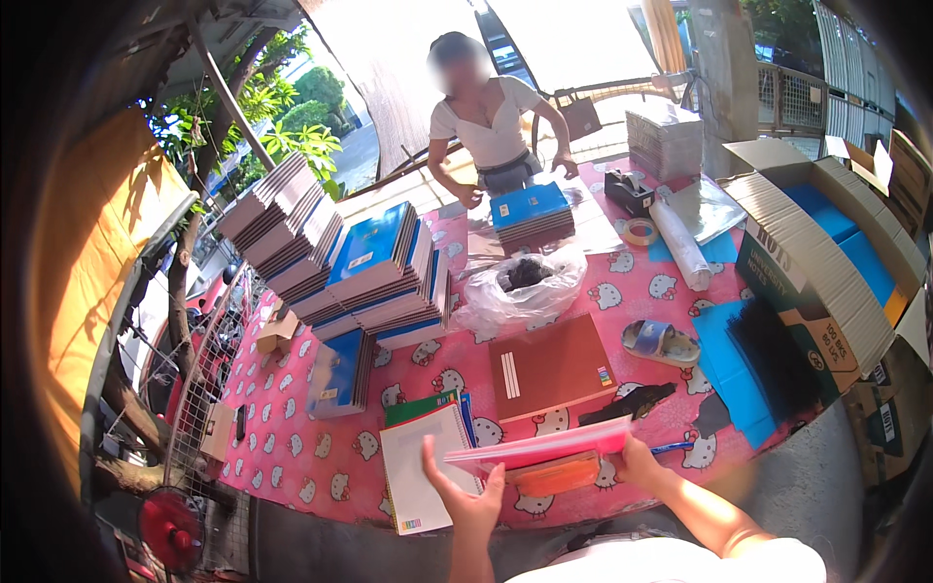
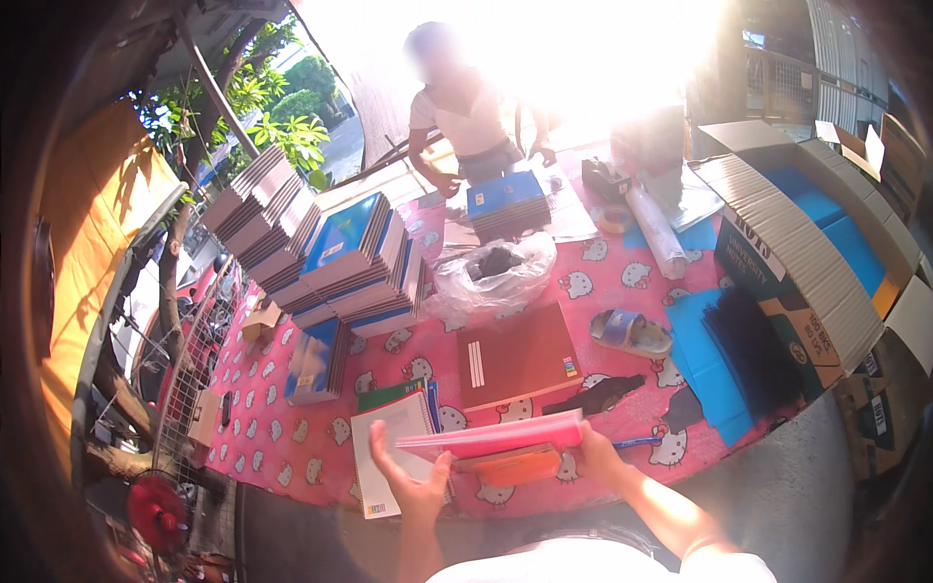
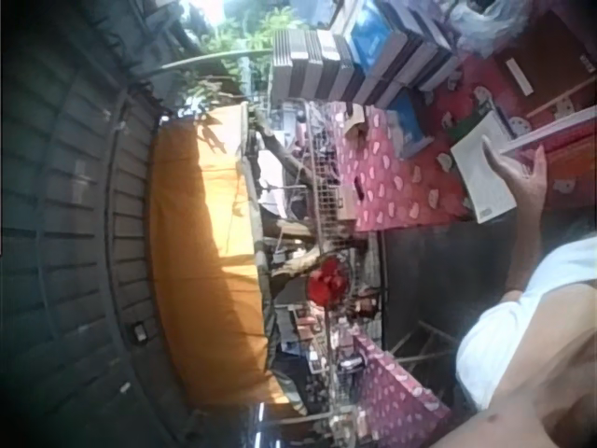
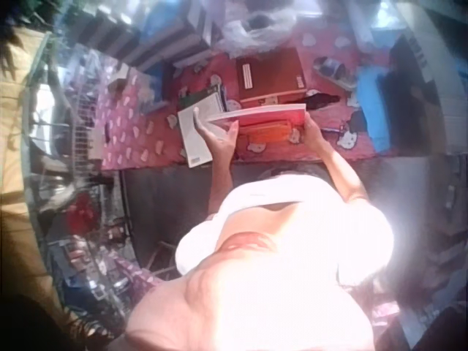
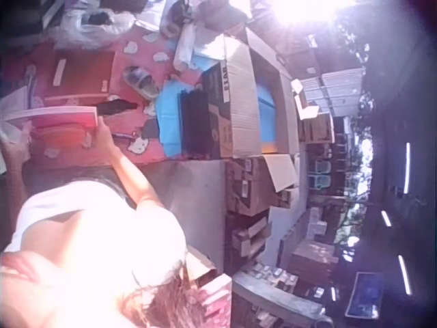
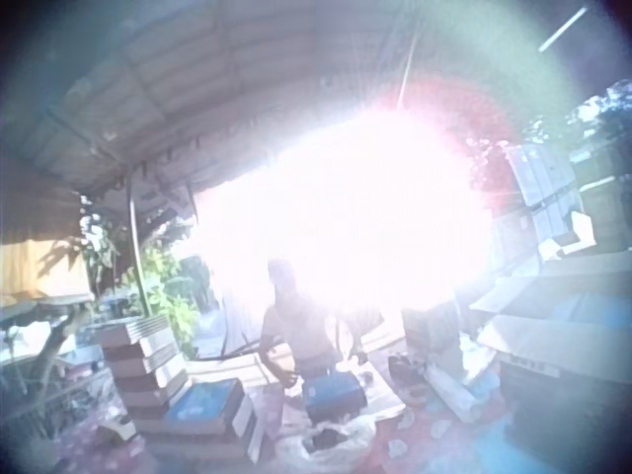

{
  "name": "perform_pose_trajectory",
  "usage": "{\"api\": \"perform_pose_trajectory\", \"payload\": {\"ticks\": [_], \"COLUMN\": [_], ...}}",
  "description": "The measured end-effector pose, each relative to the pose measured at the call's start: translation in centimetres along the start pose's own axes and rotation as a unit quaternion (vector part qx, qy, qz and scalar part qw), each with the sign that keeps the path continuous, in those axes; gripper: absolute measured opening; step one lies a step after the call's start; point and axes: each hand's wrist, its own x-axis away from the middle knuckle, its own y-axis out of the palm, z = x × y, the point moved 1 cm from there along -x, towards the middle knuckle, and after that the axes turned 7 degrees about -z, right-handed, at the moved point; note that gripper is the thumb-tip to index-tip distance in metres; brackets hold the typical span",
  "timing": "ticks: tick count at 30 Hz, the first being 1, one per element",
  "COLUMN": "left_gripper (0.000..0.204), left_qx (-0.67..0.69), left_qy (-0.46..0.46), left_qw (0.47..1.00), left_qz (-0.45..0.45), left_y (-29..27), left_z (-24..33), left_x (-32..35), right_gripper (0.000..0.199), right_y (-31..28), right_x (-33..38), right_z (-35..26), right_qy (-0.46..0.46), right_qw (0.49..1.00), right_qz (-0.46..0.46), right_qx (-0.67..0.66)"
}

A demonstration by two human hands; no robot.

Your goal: The person organizes notebooks on a table by cutting the plastic binding spirals with pliers, removing the plastic strips, and stacking the notebooks.

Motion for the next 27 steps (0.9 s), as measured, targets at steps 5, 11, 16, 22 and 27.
{"api": "perform_pose_trajectory", "payload": {"ticks": [5,11,16,22,27], "left_gripper": [0.085,0.052,0.015,0.009,0.013], "left_qx": [-0.246,-0.168,-0.105,-0.104,-0.076], "left_qy": [0.2,0.2,0.219,0.217,0.203], "left_qw": [0.934,0.892,0.915,0.932,0.929], "left_qz": [-0.164,-0.369,-0.323,-0.271,-0.301], "left_y": [3.8,5.4,5.9,6.1,6.0], "left_z": [4.5,3.7,3.3,3.4,3.0], "left_x": [0.8,0.6,0.9,1.2,1.3], "right_gripper": [0.035,0.006,0.03,0.02,0.017], "right_y": [1.7,-17.5,-25.2,-26.0,-25.9], "right_x": [3.1,0.2,1.0,2.3,1.5], "right_z": [-0.6,0.2,5.6,7.4,5.0], "right_qy": [0.034,-0.067,0.389,0.349,0.34], "right_qw": [0.983,0.891,0.762,0.758,0.79], "right_qz": [0.012,0.272,0.264,0.228,0.235], "right_qx": [0.179,0.357,0.446,0.501,0.452]}}
